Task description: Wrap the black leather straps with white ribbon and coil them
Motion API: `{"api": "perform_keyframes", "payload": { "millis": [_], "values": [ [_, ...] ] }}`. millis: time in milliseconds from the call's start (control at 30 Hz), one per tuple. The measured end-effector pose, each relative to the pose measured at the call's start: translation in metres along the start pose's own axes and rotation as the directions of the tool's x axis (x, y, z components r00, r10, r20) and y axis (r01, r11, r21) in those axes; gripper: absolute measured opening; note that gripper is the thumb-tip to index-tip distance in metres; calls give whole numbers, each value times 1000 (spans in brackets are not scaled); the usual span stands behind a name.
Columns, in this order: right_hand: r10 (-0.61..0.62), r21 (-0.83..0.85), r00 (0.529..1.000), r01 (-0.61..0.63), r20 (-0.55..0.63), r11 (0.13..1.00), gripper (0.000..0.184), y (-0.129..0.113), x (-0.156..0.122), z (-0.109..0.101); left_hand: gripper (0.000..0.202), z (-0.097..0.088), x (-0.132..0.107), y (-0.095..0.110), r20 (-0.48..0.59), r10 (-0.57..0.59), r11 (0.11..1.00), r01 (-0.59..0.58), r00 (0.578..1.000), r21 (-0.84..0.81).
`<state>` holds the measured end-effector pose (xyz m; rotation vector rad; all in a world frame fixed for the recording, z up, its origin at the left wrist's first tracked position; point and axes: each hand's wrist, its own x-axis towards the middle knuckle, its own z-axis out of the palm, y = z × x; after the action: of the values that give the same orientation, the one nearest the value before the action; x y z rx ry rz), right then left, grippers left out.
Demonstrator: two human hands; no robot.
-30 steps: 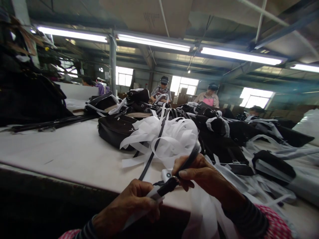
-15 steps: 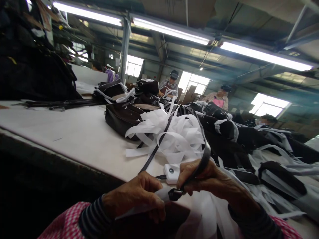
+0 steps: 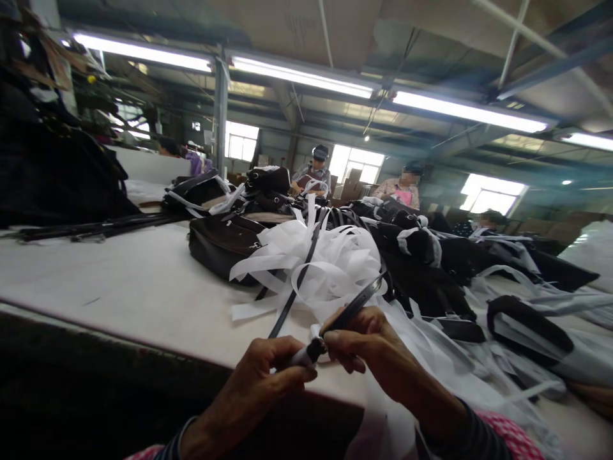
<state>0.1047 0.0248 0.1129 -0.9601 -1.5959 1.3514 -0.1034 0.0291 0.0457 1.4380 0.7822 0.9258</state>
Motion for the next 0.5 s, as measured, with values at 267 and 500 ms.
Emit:
{"api": "perform_keyframes", "payload": {
  "millis": [267, 500],
  "values": [
    [39, 126, 992, -24, -119, 992, 24, 2, 1, 3, 13, 0, 2, -5, -3, 31, 988, -30, 1000, 152],
    [8, 180, 995, 11, -100, 984, 19, 10, -1, 8, 16, 3, 6, -9, 1, -25, 995, 25, 1000, -97]
  ]
}}
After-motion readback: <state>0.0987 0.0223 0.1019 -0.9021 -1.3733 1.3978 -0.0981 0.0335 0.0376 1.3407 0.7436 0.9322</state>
